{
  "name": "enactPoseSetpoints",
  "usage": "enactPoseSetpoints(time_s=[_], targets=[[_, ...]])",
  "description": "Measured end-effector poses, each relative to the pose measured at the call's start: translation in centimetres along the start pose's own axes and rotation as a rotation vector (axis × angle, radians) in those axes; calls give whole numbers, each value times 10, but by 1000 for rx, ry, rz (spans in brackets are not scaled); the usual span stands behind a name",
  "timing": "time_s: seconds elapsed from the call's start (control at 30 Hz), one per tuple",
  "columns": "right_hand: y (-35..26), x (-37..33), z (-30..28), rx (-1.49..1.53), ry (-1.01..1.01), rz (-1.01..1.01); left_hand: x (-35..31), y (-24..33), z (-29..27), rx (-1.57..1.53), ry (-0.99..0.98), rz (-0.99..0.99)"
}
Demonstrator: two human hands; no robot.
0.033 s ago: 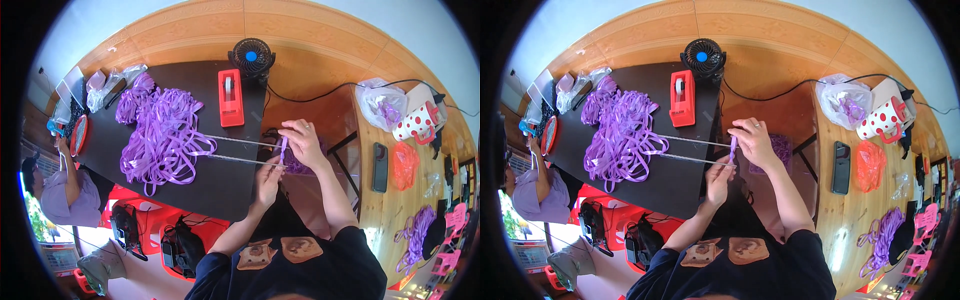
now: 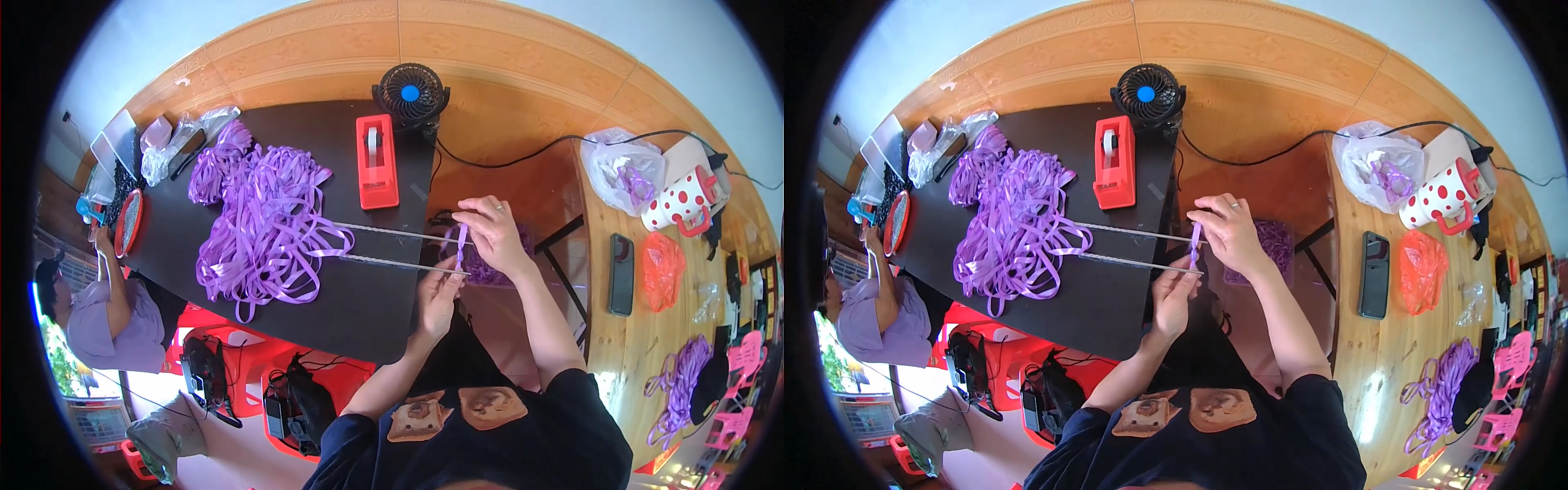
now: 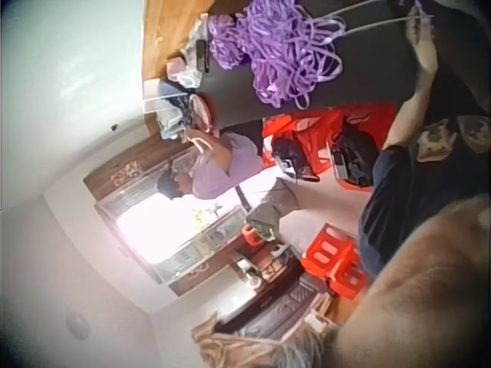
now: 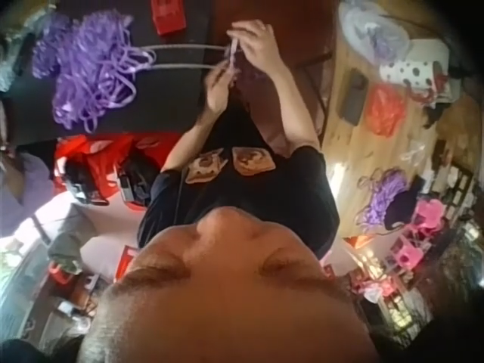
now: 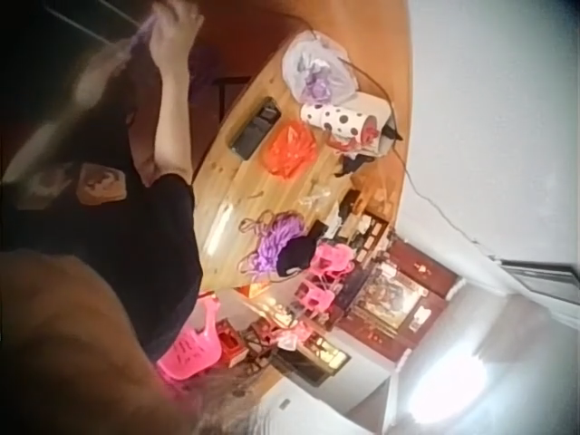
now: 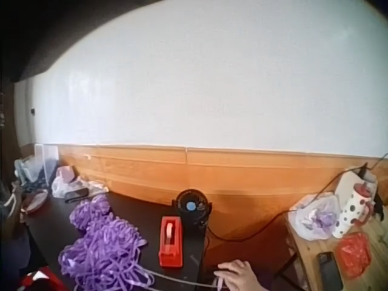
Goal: Assemble purple ribbon straps by wrapping them around a metal fixture to measure and fold them.
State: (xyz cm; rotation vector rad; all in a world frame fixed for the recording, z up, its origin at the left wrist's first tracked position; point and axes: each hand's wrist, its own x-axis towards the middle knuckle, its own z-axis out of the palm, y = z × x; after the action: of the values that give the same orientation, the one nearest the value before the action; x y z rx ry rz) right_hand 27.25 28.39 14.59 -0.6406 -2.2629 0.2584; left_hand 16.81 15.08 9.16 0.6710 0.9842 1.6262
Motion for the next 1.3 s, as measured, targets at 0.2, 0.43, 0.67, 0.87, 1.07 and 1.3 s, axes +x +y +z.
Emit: enactPoseSetpoints(time_s=[0.2,0.43,0.67,0.87,1.07,1.3], targets=[[10,-1,23,54,26,19,5,-7,-7,-52,44,68],[13,-20,57,238,25,139,4,-10,-4,-146,120,68],[-14,-75,89,547,75,437,-57,-11,-19,-4,83,-246],[-8,-122,113,556,76,530,-106,21,-27,-84,-119,-439],[-33,-153,111,428,175,682,-115,55,-21,-106,-260,-267],[-85,-189,77,668,-85,810,-108,82,-11,-91,-263,54]])
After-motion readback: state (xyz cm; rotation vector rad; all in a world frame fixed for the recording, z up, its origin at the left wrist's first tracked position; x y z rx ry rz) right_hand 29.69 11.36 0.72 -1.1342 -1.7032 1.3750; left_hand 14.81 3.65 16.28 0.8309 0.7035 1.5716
